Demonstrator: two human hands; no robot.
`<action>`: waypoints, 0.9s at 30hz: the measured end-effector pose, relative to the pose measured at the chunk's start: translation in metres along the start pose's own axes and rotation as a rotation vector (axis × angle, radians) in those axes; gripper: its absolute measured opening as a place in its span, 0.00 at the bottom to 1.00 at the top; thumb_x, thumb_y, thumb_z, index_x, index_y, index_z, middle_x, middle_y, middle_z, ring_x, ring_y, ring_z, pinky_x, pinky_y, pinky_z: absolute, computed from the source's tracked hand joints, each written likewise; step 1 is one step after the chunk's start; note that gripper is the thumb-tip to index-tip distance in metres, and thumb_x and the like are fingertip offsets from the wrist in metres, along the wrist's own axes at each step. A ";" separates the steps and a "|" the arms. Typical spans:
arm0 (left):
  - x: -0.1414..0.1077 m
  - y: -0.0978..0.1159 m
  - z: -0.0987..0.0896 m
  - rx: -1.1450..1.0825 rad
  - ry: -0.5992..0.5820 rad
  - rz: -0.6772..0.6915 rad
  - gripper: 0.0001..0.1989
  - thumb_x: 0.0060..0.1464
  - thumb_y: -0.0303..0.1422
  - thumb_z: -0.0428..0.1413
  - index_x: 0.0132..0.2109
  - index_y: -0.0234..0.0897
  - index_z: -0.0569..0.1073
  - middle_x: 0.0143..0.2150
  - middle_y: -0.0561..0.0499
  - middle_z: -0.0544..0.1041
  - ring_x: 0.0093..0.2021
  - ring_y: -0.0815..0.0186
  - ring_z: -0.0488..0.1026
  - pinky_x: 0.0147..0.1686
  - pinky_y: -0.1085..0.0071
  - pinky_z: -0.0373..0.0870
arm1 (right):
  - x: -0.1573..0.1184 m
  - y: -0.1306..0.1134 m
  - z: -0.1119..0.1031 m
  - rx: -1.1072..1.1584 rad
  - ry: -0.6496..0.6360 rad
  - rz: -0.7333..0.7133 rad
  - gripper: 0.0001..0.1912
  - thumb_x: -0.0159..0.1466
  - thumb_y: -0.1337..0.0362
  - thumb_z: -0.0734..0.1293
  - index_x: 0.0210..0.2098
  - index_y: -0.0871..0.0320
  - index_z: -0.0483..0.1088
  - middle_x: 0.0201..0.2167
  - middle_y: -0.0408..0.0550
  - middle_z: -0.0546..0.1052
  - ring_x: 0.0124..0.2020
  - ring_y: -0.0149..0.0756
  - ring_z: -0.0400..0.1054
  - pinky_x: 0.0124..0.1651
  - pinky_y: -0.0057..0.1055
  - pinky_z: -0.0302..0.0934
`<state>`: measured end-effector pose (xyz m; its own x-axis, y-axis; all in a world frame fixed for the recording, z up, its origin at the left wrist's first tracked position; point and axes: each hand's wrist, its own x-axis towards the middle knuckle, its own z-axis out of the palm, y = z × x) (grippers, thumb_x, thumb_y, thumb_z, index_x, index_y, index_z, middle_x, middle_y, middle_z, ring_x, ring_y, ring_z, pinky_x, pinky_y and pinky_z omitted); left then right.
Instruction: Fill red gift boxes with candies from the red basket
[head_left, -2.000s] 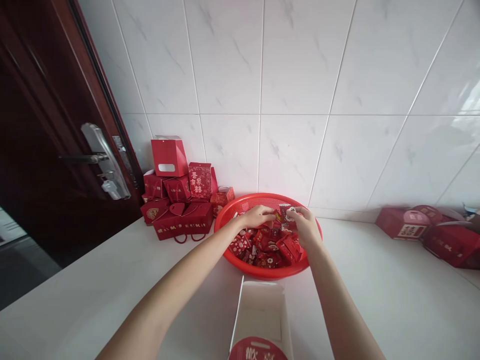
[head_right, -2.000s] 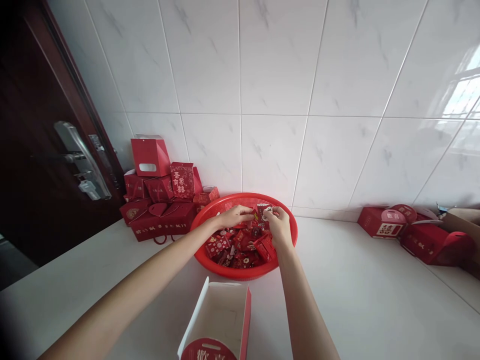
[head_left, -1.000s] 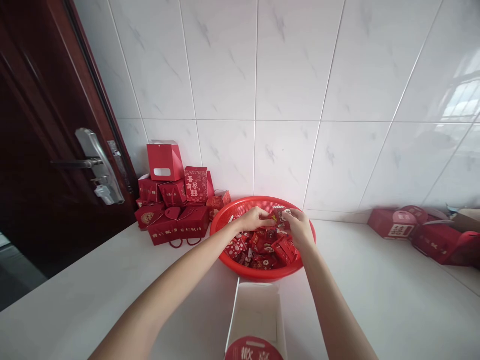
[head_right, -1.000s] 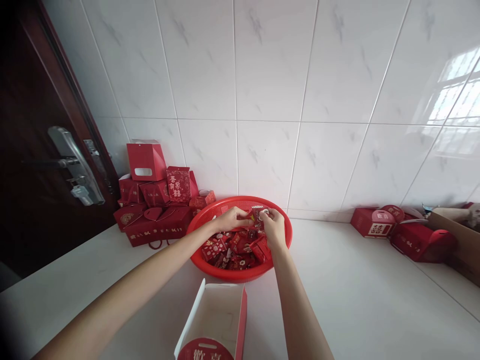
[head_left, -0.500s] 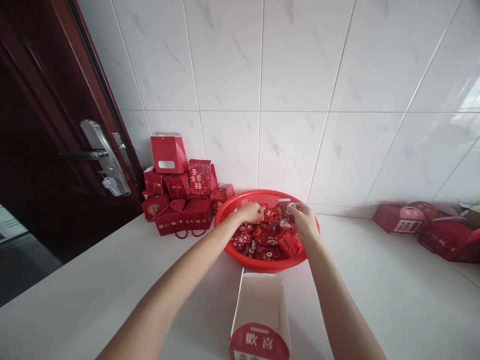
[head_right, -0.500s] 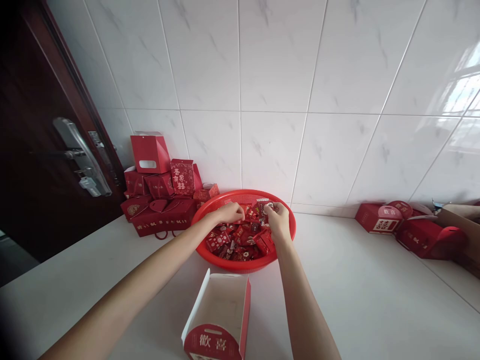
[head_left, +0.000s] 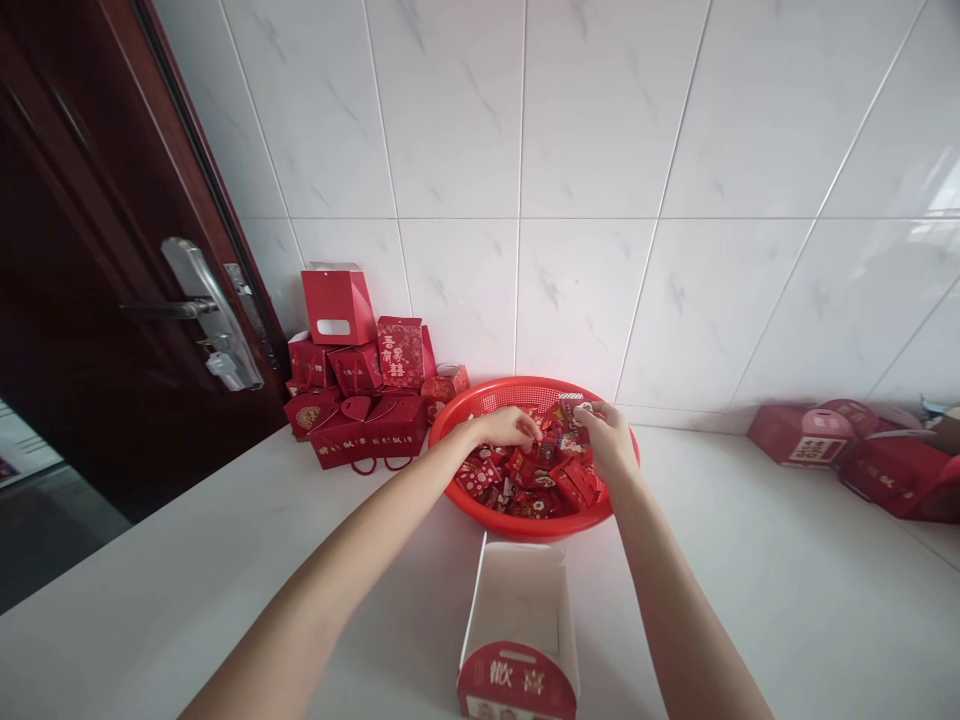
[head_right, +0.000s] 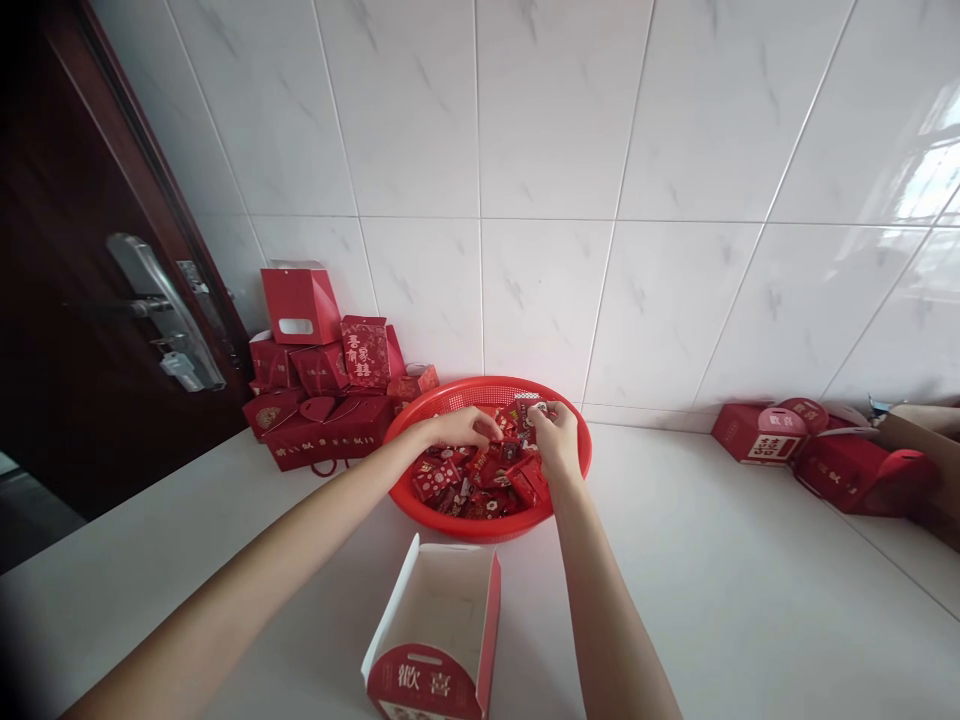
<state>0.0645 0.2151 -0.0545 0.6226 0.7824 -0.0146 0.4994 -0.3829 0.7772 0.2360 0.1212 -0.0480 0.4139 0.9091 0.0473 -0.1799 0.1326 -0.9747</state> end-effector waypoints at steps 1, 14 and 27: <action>0.000 0.007 0.002 -0.053 -0.033 0.035 0.10 0.42 0.33 0.70 0.34 0.35 0.81 0.34 0.52 0.82 0.37 0.62 0.77 0.41 0.69 0.73 | 0.001 0.001 0.000 0.001 0.003 0.006 0.10 0.49 0.60 0.70 0.28 0.55 0.68 0.22 0.39 0.72 0.23 0.33 0.66 0.23 0.28 0.62; 0.003 0.020 0.009 -0.300 0.023 0.123 0.25 0.45 0.54 0.64 0.27 0.33 0.76 0.28 0.49 0.79 0.32 0.63 0.75 0.39 0.66 0.71 | -0.004 -0.004 -0.001 0.029 -0.084 0.016 0.08 0.52 0.60 0.70 0.27 0.54 0.66 0.25 0.41 0.72 0.28 0.35 0.68 0.24 0.28 0.66; 0.002 0.019 0.007 -0.215 0.131 0.194 0.21 0.49 0.48 0.62 0.20 0.36 0.70 0.19 0.56 0.67 0.25 0.68 0.64 0.28 0.70 0.60 | -0.002 -0.004 -0.001 0.089 -0.110 0.070 0.08 0.50 0.60 0.69 0.26 0.53 0.65 0.25 0.41 0.72 0.28 0.36 0.69 0.25 0.29 0.66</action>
<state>0.0793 0.2064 -0.0443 0.6038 0.7668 0.2176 0.2311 -0.4297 0.8729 0.2364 0.1185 -0.0447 0.2979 0.9546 0.0083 -0.2855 0.0974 -0.9534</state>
